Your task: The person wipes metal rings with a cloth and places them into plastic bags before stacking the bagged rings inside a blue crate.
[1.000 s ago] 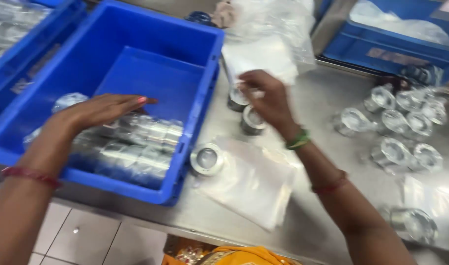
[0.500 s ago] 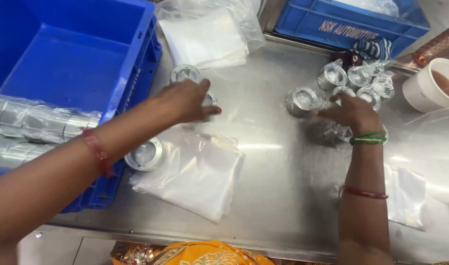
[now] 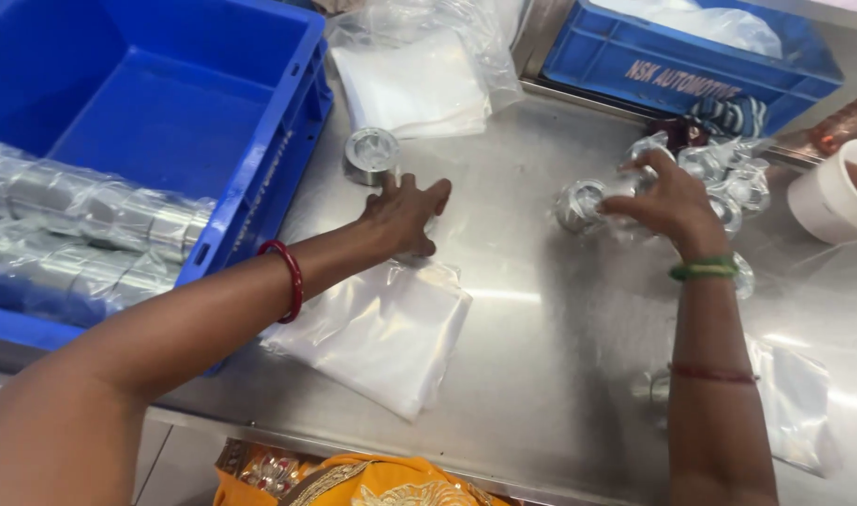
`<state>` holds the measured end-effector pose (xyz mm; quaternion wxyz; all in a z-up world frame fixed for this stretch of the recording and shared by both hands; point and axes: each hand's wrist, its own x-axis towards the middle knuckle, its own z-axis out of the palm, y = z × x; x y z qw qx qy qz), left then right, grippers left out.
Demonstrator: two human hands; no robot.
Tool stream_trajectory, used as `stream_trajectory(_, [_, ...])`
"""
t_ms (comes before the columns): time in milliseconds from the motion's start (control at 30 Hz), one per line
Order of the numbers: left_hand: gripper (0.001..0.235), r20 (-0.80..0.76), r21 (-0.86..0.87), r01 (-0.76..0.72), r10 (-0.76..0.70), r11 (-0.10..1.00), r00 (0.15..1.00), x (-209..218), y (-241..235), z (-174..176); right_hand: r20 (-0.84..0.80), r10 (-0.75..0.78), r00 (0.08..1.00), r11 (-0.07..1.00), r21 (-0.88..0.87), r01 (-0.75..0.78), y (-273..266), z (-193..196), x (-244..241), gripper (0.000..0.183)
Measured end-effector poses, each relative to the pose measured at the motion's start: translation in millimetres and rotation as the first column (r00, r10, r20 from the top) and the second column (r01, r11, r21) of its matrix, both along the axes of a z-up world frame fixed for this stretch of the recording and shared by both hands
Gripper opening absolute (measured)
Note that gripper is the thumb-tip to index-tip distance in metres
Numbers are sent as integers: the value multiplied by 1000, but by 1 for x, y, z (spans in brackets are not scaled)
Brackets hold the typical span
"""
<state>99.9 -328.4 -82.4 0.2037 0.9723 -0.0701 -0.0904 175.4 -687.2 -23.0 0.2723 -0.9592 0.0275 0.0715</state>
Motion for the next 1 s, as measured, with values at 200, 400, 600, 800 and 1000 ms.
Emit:
stream_trajectory(200, [77,-28,-30,-43,42,999,999,16,25,47,69,318,946,905,-320,-281,29,-45,45,78])
stream_trajectory(400, [73,213,-24,-207,207,978,955,82,55,19,13,252,968,907,-352,-231,58,-35,9,77])
stream_trajectory(600, [87,-3,214,-139,143,967,990,55,34,21,-34,276,961,890,-369,-268,111,-21,-65,73])
stream_trajectory(800, [83,46,43,-252,250,967,967,53,54,17,62,313,948,908,-313,-279,100,-10,-78,65])
stream_trajectory(1000, [70,170,-44,-69,75,997,983,47,30,-14,-70,129,989,906,413,-89,92,-34,-91,72])
